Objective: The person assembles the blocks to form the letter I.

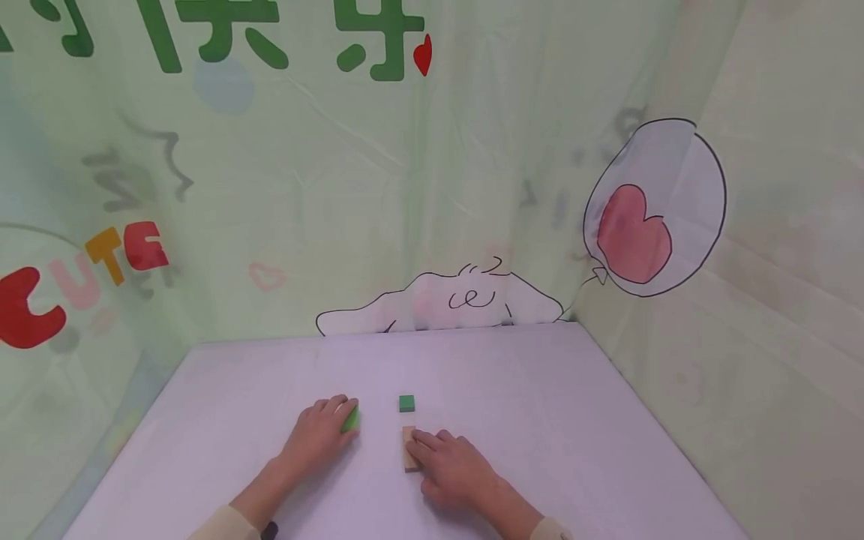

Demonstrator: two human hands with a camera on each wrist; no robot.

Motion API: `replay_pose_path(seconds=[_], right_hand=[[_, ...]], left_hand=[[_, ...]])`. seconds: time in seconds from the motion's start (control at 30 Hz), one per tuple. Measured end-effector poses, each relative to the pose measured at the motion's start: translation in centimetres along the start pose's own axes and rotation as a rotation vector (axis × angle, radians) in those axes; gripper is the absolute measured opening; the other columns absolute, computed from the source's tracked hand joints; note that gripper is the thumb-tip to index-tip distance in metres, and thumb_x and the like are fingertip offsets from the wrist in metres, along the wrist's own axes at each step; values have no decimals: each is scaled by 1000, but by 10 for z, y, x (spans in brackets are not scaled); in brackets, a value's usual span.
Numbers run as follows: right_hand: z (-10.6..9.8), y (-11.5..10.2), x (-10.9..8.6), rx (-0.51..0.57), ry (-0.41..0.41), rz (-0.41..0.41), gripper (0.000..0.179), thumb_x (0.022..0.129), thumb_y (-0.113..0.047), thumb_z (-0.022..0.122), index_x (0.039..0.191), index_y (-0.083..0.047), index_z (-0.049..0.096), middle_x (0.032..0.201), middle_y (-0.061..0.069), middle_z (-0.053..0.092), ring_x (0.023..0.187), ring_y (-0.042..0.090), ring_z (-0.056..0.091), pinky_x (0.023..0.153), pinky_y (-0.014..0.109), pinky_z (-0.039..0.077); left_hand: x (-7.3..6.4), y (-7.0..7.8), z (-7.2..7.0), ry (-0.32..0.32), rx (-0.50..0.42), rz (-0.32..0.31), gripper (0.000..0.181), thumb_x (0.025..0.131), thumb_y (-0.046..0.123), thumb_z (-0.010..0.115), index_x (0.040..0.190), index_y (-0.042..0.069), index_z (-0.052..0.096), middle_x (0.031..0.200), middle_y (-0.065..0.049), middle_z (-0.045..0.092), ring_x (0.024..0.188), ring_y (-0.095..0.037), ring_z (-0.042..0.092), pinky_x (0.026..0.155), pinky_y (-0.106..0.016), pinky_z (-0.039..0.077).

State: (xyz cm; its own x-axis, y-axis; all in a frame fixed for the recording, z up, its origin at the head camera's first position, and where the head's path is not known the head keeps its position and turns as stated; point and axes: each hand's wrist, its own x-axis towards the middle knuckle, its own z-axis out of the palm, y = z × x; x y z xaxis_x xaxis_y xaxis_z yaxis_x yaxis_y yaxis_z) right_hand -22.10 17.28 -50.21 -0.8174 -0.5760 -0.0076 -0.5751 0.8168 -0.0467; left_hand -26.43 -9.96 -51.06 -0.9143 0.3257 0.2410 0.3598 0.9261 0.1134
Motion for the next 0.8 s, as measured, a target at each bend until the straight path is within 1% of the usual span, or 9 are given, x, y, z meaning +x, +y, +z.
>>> replay_pose_path(seconds=[0.2, 0.33, 0.53, 0.8], right_hand=[[6, 2, 0, 9, 27, -11, 54, 95, -34, 61, 147, -21, 59, 153, 0, 55, 122, 23, 60, 88, 43, 55], [8, 5, 1, 1, 37, -17, 56, 96, -42, 61, 148, -21, 58, 154, 1, 55, 124, 23, 60, 90, 44, 55], [6, 5, 1, 19, -4, 4, 66, 94, -59, 62, 150, -24, 55, 156, -1, 53, 125, 22, 58, 94, 46, 54], [4, 6, 1, 40, -23, 4, 76, 89, -69, 63, 151, -26, 53, 157, -2, 51, 126, 22, 57, 96, 49, 53]], left_hand=[[-7, 12, 0, -29, 3, 23, 55, 95, 42, 73, 141, 15, 61, 139, -8, 62, 124, -33, 60, 101, -53, 51], [-11, 20, -2, -43, 4, 43, 56, 95, 46, 72, 142, 17, 60, 140, -6, 62, 125, -31, 60, 104, -53, 50], [-18, 34, -5, -74, 0, 95, 57, 96, 49, 70, 143, 19, 59, 141, -4, 62, 125, -28, 60, 104, -51, 50], [-26, 53, -5, -101, 31, 166, 57, 97, 52, 68, 144, 22, 58, 138, 0, 62, 124, -25, 60, 104, -49, 50]])
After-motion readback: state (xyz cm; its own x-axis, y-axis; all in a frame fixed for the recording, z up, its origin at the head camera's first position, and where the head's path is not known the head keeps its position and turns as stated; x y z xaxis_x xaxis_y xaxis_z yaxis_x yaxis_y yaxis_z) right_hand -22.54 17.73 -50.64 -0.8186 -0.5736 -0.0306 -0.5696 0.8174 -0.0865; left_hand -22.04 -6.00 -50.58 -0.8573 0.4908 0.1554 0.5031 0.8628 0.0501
